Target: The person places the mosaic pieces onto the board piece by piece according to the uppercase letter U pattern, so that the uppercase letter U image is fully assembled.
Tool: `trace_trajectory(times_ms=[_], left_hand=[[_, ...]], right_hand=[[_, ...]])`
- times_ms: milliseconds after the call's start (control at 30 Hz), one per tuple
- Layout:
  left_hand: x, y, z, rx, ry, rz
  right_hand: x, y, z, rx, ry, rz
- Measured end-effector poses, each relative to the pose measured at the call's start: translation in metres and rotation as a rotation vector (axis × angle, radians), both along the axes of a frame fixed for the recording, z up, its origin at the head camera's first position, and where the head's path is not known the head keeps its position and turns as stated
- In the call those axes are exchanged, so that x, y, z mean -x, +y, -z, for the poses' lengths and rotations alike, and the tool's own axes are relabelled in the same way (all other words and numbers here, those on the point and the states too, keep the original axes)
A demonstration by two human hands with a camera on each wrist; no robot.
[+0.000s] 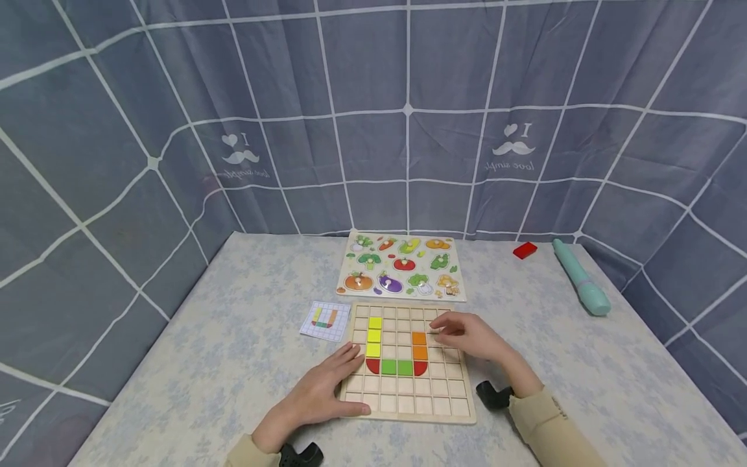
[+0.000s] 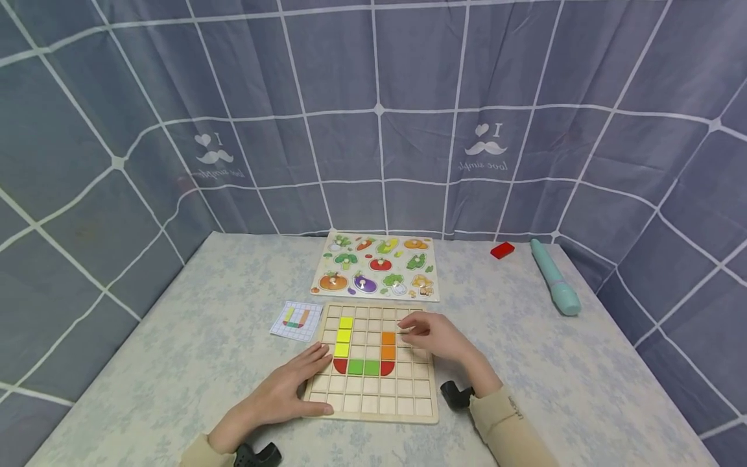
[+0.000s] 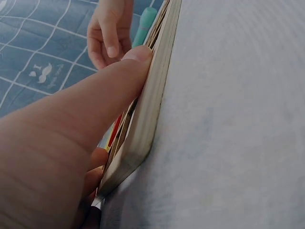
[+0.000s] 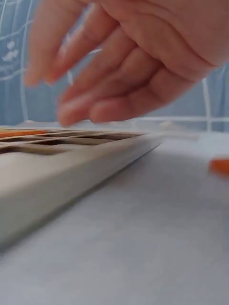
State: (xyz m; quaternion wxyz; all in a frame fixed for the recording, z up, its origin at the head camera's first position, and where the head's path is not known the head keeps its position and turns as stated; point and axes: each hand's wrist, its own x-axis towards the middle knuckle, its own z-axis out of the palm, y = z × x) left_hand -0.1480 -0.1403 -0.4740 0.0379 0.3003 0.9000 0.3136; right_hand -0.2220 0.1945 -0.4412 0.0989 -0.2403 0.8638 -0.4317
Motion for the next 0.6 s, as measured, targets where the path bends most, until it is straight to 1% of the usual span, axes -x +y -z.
trace_trajectory(times_ms=[167, 267, 433, 600], left_hand=[[0.0, 0.0, 0.0, 0.004, 0.009, -0.001], [0.0, 0.0, -0.001, 0.001, 0.011, -0.007], [-0.001, 0.0, -0.001, 0.004, 0.007, -0.011], [-0.001, 0.001, -0.001, 0.013, 0.01, -0.012]], right_hand=[[0.002, 0.019, -0.018, 0.005, -0.036, 0.011], [0.004, 0.034, -0.024, 0.002, -0.078, -0.012], [0.006, 0.059, -0.024, -0.027, -0.159, -0.063], [0.008, 0.075, -0.018, -0.036, -0.171, -0.093]])
